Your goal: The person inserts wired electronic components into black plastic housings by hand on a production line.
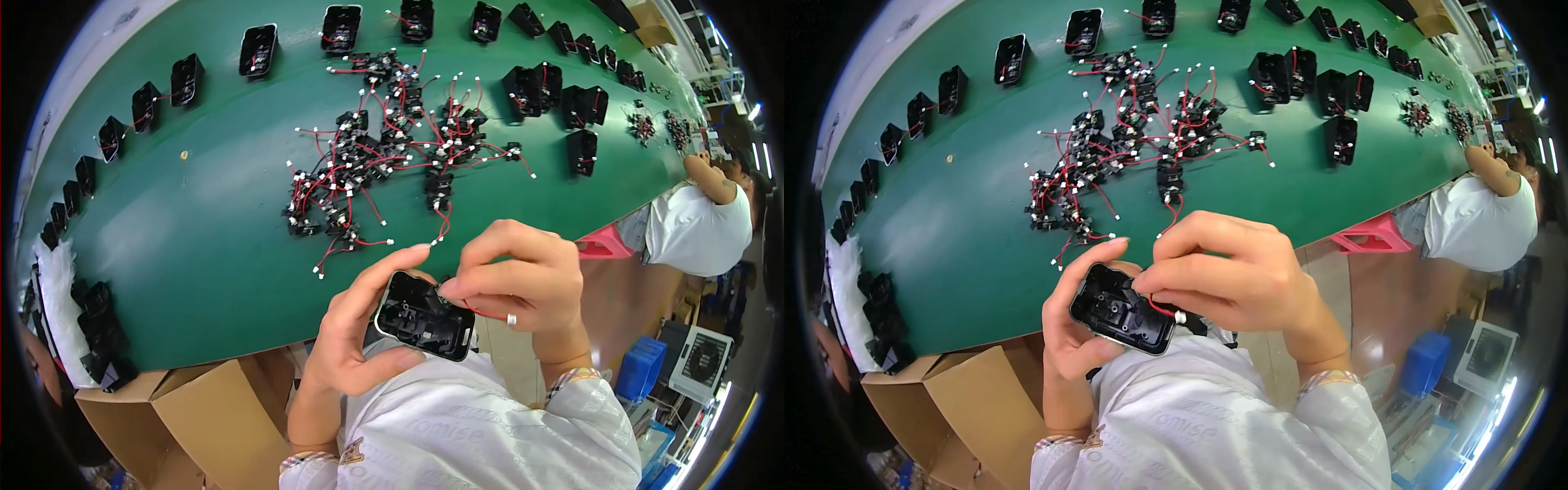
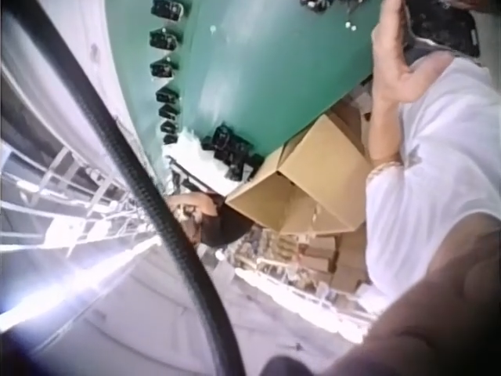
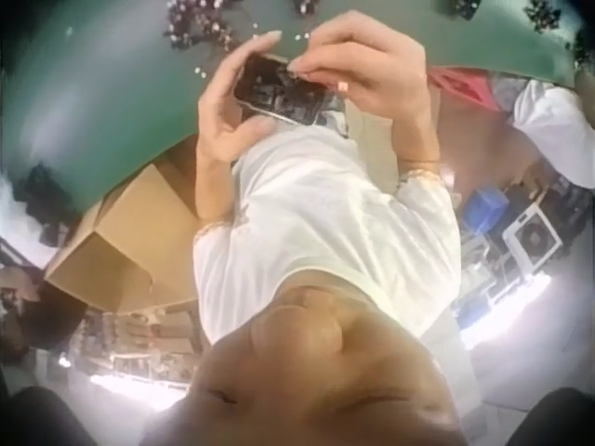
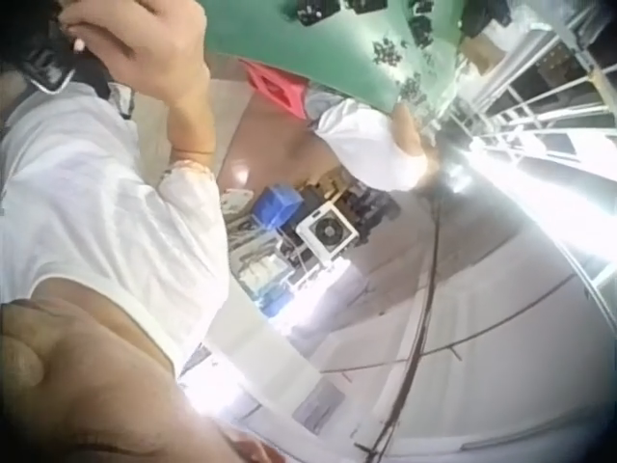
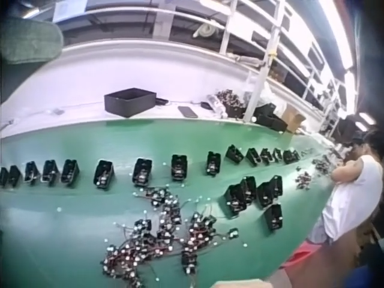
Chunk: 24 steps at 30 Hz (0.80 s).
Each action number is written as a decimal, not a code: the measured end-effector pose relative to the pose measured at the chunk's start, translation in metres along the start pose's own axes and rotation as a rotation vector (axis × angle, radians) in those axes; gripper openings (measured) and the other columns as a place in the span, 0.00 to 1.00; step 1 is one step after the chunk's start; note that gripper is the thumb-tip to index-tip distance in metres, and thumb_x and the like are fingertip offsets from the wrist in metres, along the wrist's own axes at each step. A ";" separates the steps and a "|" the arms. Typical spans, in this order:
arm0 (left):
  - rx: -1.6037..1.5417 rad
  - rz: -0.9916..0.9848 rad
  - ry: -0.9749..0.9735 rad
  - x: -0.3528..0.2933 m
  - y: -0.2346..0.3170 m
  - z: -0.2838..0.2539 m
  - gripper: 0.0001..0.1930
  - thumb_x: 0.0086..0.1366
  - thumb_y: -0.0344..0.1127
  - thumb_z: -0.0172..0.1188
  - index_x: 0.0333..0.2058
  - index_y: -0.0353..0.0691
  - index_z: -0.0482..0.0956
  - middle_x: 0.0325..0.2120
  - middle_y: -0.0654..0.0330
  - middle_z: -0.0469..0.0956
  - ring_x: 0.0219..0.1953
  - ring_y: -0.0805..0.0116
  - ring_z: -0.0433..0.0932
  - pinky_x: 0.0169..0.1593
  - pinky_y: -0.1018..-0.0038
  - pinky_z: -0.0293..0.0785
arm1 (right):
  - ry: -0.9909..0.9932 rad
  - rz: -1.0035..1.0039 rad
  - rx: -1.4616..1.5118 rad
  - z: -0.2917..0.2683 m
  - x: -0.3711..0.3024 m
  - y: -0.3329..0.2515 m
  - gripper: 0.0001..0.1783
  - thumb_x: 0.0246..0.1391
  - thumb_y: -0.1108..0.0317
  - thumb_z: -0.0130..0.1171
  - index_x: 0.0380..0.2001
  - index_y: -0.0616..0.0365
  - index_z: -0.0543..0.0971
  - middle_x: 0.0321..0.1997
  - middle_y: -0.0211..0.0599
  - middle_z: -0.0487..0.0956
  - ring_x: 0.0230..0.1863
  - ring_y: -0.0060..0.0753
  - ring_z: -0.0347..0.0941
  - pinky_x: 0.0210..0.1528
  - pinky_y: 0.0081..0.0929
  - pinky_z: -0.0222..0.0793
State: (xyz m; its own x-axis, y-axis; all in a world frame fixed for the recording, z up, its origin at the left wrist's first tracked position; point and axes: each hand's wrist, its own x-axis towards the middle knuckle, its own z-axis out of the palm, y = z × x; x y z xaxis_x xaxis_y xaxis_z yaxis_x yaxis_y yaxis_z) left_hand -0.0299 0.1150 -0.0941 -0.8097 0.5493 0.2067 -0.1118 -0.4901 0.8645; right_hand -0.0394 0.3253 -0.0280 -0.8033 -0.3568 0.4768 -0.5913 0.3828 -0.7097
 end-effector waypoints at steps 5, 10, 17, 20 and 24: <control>-0.090 0.048 0.024 -0.007 -0.006 -0.012 0.47 0.49 0.38 0.68 0.63 0.20 0.56 0.47 0.46 0.75 0.47 0.61 0.75 0.55 0.69 0.67 | 0.017 -0.001 -0.001 0.000 0.001 -0.009 0.11 0.35 0.69 0.76 0.24 0.55 0.82 0.25 0.28 0.75 0.23 0.25 0.72 0.23 0.21 0.66; -0.145 0.055 -0.003 -0.005 -0.007 -0.015 0.47 0.50 0.41 0.67 0.64 0.20 0.55 0.46 0.46 0.75 0.47 0.62 0.76 0.54 0.70 0.68 | -0.051 0.009 0.134 0.012 0.004 -0.013 0.12 0.34 0.71 0.76 0.25 0.55 0.82 0.27 0.29 0.76 0.23 0.26 0.72 0.23 0.22 0.65; -0.330 -0.140 0.030 -0.003 -0.004 -0.014 0.46 0.52 0.45 0.64 0.63 0.21 0.57 0.48 0.52 0.74 0.49 0.66 0.75 0.55 0.72 0.67 | -0.124 0.031 0.108 0.021 0.007 -0.012 0.13 0.33 0.78 0.72 0.27 0.56 0.82 0.28 0.30 0.76 0.24 0.28 0.72 0.23 0.24 0.64; -0.351 -0.211 0.047 0.000 -0.004 -0.012 0.45 0.52 0.47 0.63 0.63 0.23 0.58 0.48 0.53 0.74 0.49 0.68 0.75 0.56 0.72 0.67 | -0.135 0.038 0.044 0.021 0.007 -0.011 0.13 0.33 0.80 0.70 0.27 0.56 0.82 0.27 0.29 0.75 0.24 0.29 0.72 0.23 0.24 0.65; -0.269 -0.210 0.133 0.003 0.005 -0.004 0.43 0.56 0.48 0.62 0.63 0.24 0.59 0.48 0.54 0.74 0.50 0.68 0.74 0.56 0.73 0.67 | -0.270 0.123 0.054 0.014 0.003 -0.008 0.13 0.35 0.77 0.66 0.30 0.56 0.84 0.31 0.32 0.75 0.32 0.30 0.73 0.29 0.26 0.68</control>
State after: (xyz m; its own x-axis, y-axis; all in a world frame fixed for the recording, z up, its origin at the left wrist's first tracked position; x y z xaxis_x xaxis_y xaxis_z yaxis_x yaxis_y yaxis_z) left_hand -0.0351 0.1116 -0.0913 -0.8188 0.5727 -0.0396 -0.4168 -0.5457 0.7270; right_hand -0.0363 0.3092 -0.0274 -0.8163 -0.5274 0.2356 -0.4806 0.3939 -0.7835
